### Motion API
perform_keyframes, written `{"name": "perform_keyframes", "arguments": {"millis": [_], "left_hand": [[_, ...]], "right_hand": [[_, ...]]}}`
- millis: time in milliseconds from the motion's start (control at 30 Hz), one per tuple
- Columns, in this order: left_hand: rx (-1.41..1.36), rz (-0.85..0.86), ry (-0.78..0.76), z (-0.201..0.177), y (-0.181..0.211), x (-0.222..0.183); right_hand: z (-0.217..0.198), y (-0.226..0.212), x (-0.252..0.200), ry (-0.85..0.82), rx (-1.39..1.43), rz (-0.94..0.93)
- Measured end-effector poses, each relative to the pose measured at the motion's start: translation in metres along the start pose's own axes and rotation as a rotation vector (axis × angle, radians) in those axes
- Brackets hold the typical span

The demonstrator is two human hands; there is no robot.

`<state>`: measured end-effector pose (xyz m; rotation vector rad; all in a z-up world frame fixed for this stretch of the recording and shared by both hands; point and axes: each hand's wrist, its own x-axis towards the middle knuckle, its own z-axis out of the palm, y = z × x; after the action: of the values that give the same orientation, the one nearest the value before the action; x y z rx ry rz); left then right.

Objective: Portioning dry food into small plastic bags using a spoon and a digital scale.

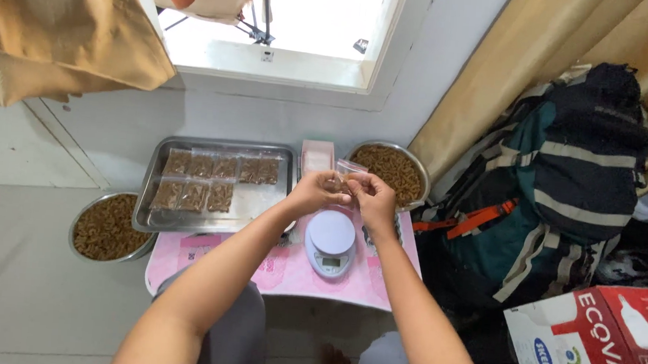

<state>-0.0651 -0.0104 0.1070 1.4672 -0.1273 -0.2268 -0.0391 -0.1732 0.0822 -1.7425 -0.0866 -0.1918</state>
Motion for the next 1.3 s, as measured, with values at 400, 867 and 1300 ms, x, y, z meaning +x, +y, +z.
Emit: {"name": "perform_keyframes", "arguments": {"millis": [400,867,1300], "left_hand": [[-0.044,0.008,0.19,0.029,-0.011,0.044],[0.65,0.025,0.627,-0.012,-0.027,0.057],[0.252,-0.052,0.568,-0.038,-0.001,0.027]], "right_hand": [[-0.016,-0.014,0.019,0.049,0.367,0.172],[0.021,0.0,0.032,-0.061,0.105,-0.085],[0.055,-0.021,0.011,0.07,-0.035,-0.096]]}}
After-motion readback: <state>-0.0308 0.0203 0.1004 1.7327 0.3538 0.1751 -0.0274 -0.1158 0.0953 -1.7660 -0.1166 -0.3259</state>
